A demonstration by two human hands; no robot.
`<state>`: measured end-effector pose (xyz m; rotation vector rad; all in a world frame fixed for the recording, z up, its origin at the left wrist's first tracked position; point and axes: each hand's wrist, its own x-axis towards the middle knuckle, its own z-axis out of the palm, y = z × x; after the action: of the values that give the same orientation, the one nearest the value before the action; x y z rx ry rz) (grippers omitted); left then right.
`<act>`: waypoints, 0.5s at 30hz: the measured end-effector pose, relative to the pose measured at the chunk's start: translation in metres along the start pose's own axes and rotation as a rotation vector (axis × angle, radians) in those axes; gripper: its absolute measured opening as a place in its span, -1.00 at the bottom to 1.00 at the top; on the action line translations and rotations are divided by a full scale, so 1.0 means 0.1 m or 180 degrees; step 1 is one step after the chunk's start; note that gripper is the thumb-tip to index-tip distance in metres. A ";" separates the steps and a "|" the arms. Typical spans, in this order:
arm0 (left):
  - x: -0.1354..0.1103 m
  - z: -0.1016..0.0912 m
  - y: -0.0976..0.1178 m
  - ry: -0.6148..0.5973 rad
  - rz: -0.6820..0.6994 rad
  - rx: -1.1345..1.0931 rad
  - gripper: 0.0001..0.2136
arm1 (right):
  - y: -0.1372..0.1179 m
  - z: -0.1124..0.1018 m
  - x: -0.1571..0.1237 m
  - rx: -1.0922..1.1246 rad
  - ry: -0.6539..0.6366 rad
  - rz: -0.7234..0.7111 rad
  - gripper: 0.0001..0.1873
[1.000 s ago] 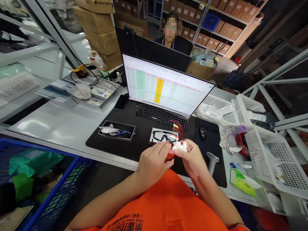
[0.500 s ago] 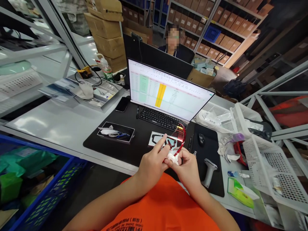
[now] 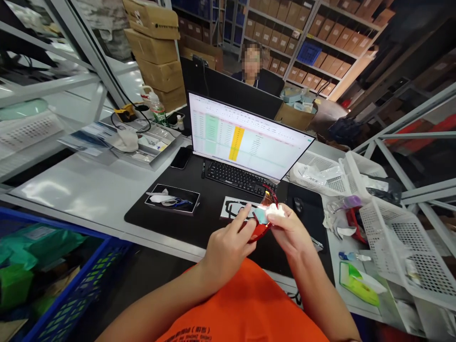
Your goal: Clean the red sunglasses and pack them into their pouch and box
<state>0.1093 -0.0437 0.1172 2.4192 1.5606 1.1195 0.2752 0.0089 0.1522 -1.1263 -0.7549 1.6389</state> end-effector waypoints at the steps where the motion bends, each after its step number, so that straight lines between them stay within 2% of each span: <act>1: 0.00 0.00 -0.01 0.0001 -0.0047 0.0040 -0.74 | 0.04 0.01 -0.01 0.0010 0.0010 -0.0033 -0.57; 6: -0.01 0.01 -0.05 -0.0016 -0.0147 0.0166 -0.74 | 0.34 0.04 -0.14 -0.0374 0.0344 -0.0448 -0.54; 9: -0.01 0.02 -0.07 -0.0015 -0.0219 0.0144 -0.77 | 0.49 0.05 -0.21 -0.0973 0.0335 -0.0659 -0.46; 12: -0.01 0.03 -0.09 -0.0107 -0.0258 0.0155 -0.71 | 0.59 0.07 -0.23 -0.1482 0.0245 -0.0854 -0.40; 15: 0.00 0.02 -0.09 -0.0132 -0.0307 0.0149 -0.66 | 0.60 0.08 -0.22 -0.1425 0.0197 -0.0756 -0.39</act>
<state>0.1040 -0.0390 0.1116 2.3513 1.6889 1.0210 0.2480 -0.0316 0.1101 -1.3305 -1.2053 1.2617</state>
